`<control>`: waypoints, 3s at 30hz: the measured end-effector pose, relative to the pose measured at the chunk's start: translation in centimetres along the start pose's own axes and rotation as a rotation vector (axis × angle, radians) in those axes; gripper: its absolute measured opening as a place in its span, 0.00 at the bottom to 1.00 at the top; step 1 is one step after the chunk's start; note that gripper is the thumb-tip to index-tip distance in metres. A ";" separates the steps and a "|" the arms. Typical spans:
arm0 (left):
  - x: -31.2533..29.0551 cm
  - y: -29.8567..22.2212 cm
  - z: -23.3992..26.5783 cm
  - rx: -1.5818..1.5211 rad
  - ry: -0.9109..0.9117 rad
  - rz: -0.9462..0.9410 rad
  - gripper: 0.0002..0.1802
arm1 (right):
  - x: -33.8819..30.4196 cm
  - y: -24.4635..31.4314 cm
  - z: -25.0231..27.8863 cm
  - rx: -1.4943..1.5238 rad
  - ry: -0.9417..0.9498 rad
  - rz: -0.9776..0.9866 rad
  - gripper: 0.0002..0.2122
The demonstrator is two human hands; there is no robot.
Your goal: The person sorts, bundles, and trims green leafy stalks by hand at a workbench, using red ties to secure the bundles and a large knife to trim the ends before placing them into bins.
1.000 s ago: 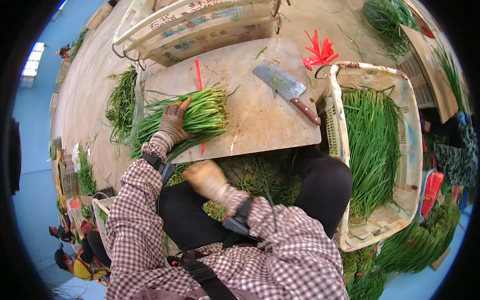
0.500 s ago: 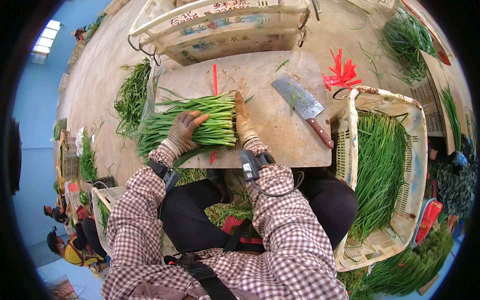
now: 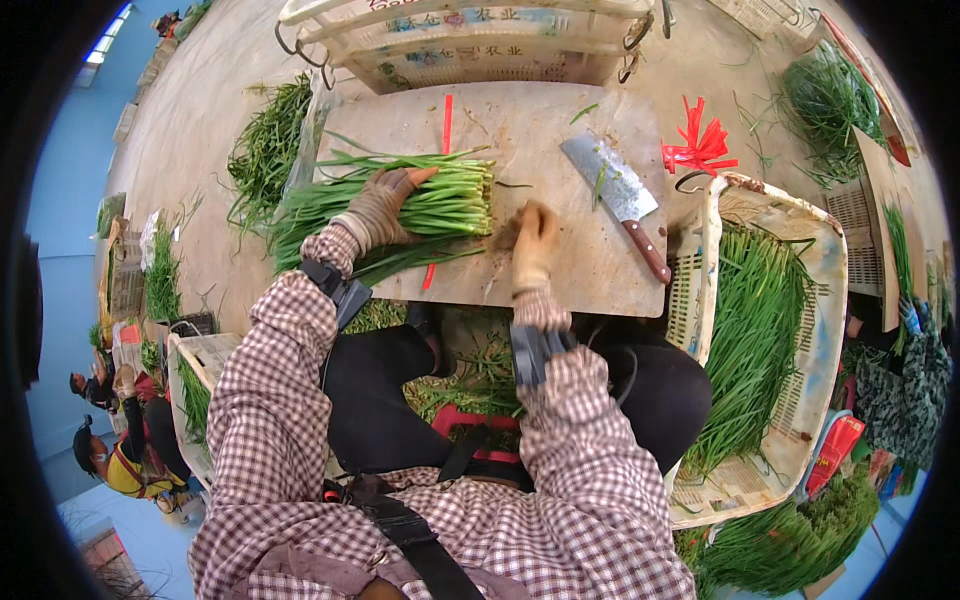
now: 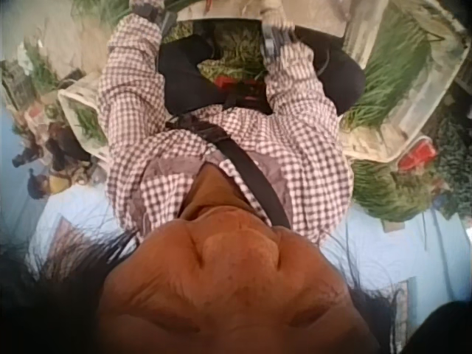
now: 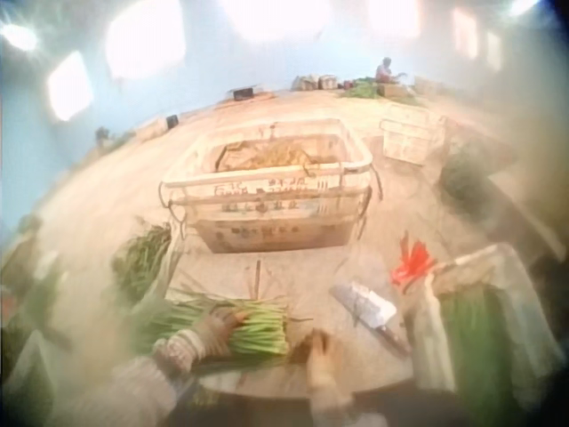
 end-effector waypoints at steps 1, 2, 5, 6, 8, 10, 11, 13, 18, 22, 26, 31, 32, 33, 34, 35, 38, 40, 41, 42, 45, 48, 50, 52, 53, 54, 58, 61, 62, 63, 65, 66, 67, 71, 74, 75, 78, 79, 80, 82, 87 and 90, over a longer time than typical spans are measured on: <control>0.3 -0.2 0.8 -0.071 0.014 0.029 0.56 | -1.8 -1.3 0.7 -0.120 0.025 -0.057 0.17; 0.6 -0.2 1.3 -0.101 -0.001 0.023 0.54 | -4.7 -2.3 0.4 -0.006 0.081 -0.173 0.17; 0.5 0.5 1.5 -0.246 -0.014 0.016 0.54 | -9.8 -4.0 -2.7 0.255 0.152 -0.539 0.18; 0.7 0.6 1.4 -0.281 -0.006 0.001 0.53 | -9.6 -4.6 -3.5 0.400 0.121 -0.541 0.20; 1.1 1.0 1.3 -0.344 0.008 -0.029 0.52 | -8.1 -5.8 -5.0 0.484 0.121 -0.435 0.21; 0.9 1.5 1.2 -0.379 0.028 -0.027 0.51 | -8.0 -4.4 -6.8 0.453 0.071 -0.435 0.21; 0.8 1.6 1.2 -0.396 0.037 -0.026 0.50 | -8.0 -3.9 -7.5 0.424 0.069 -0.449 0.22; 0.8 1.5 1.5 -0.423 0.064 -0.014 0.49 | -7.4 -3.6 -8.3 0.431 0.120 -0.488 0.22; 0.3 1.0 1.7 -0.348 -0.019 -0.094 0.44 | -6.8 -3.5 -9.3 0.471 0.161 -0.616 0.13; 0.9 -0.4 2.5 -0.341 -0.050 -0.209 0.43 | -7.1 -3.5 -10.1 0.528 0.079 -0.432 0.14; 1.3 0.2 0.4 -0.116 -0.053 -0.193 0.49 | -5.5 -4.7 -9.9 0.502 0.067 -0.461 0.14; -0.1 -2.7 1.8 0.095 0.282 0.041 0.68 | -4.1 -6.8 -10.2 0.629 0.051 -0.385 0.20; -0.3 -3.5 1.5 0.153 0.282 0.100 0.68 | -3.9 -7.1 -10.1 0.551 0.032 -0.377 0.20; -0.5 -4.3 1.2 0.208 0.284 0.167 0.68 | -4.2 -7.1 -10.0 0.468 0.018 -0.374 0.20; -0.5 -4.2 0.6 0.232 0.208 0.161 0.68 | -4.3 -6.8 -9.7 0.382 0.005 -0.364 0.20; -0.6 -3.8 -0.4 0.257 0.133 0.158 0.68 | -4.4 -6.5 -9.4 0.294 -0.007 -0.352 0.20; -0.2 -2.3 -1.8 0.332 0.057 0.111 0.62 | -5.6 -3.5 -6.0 -0.486 0.139 -0.145 0.18; -0.8 -2.0 -1.6 0.290 0.026 0.080 0.57 | -7.4 0.6 -4.3 -0.760 0.413 -0.081 0.16; -0.7 -1.7 -1.8 0.272 -0.029 0.066 0.56 | -8.6 3.2 -3.9 -0.877 0.474 -0.002 0.15; -0.8 -1.4 -2.2 0.257 -0.078 0.054 0.55 | -8.6 4.8 -4.0 -0.697 0.425 0.065 0.12; -1.0 -1.1 -2.9 0.244 -0.170 0.036 0.50 | -5.7 10.8 -7.6 -0.912 0.287 0.722 0.10; -0.4 -0.7 -4.7 0.286 -0.282 0.031 0.46 | -0.2 11.6 -12.1 -1.398 0.269 0.721 0.16; 0.3 -1.7 -3.6 0.314 -0.176 0.063 0.45 | 4.4 10.1 -13.0 -1.571 0.340 0.462 0.18; -0.4 -1.5 -3.3 0.351 -0.105 0.086 0.46 | 5.9 8.2 -13.5 -1.600 0.449 0.336 0.19; -0.4 -1.0 -3.5 0.332 -0.086 0.093 0.46 | 6.2 7.7 -13.6 -1.548 0.504 0.339 0.19; -0.1 -0.6 -3.6 0.312 -0.064 0.092 0.47 | 6.3 7.5 -13.6 -1.492 0.554 0.395 0.19; -0.8 -2.1 -5.8 0.277 -0.200 0.008 0.46 | 6.5 7.3 -11.8 -1.585 0.712 0.304 0.18; -1.5 -4.1 -6.3 0.247 -0.249 -0.015 0.45 | 5.3 7.5 -9.2 -1.574 0.769 0.203 0.18; -1.1 -4.2 -6.1 0.235 -0.204 0.009 0.45 | 5.7 7.3 -8.9 -1.568 0.777 0.189 0.18; -0.5 -4.5 -5.8 0.220 -0.159 0.022 0.45 | 5.7 7.5 -8.6 -1.588 0.768 0.199 0.18; 1.2 -4.3 -3.4 0.205 0.147 0.061 0.49 | 5.6 8.2 -7.9 -1.616 0.743 0.205 0.18; 1.9 -4.3 -2.3 0.199 0.229 0.033 0.52 | 5.7 8.6 -7.6 -1.625 0.756 0.265 0.18; 2.1 -3.8 -1.7 0.194 0.300 0.029 0.54 | 4.9 9.0 -8.3 -1.624 0.742 0.376 0.18; 1.8 -1.9 -2.1 0.039 0.322 0.048 0.58 | -3.4 13.0 -7.7 -1.210 0.277 0.964 0.09; 1.4 -1.9 -1.6 0.012 0.272 0.030 0.57 | -9.6 9.2 -3.7 -0.986 0.409 0.755 0.08; 1.4 -2.0 -1.6 0.001 0.234 0.021 0.56 | -10.9 6.9 -2.8 -1.060 0.496 0.711 0.11; 1.9 -2.3 -2.2 -0.002 0.172 -0.001 0.58 | -12.2 0.0 -2.7 -1.580 0.424 0.642 0.18; 1.9 -2.7 -2.3 0.005 0.185 -0.002 0.59 | -12.1 -1.1 -3.1 -1.557 0.429 0.652 0.20; 1.9 -3.0 -2.3 0.012 0.198 -0.003 0.60 | -11.4 -2.2 -3.1 -1.432 0.406 0.724 0.14; 1.4 -3.0 -2.4 0.029 0.208 0.001 0.64 | -11.1 -2.6 -3.1 -1.239 0.366 0.715 0.10; 1.1 -2.7 -3.5 0.036 0.190 0.047 0.62 | -12.6 -1.2 -2.4 -1.025 0.402 0.797 0.04; 0.8 -3.2 -4.1 0.042 0.142 0.086 0.61 | -12.9 0.5 -3.9 -1.032 0.330 0.829 0.05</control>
Point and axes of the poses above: each hand's wrist, its own x-axis towards the middle knuckle, its own z-axis out of the back of the hand, y = z × x, the point moved 2 cm from there along x, towards the middle knuckle, and after that the axes turned 12 degrees about -z, right-handed, at the moved point
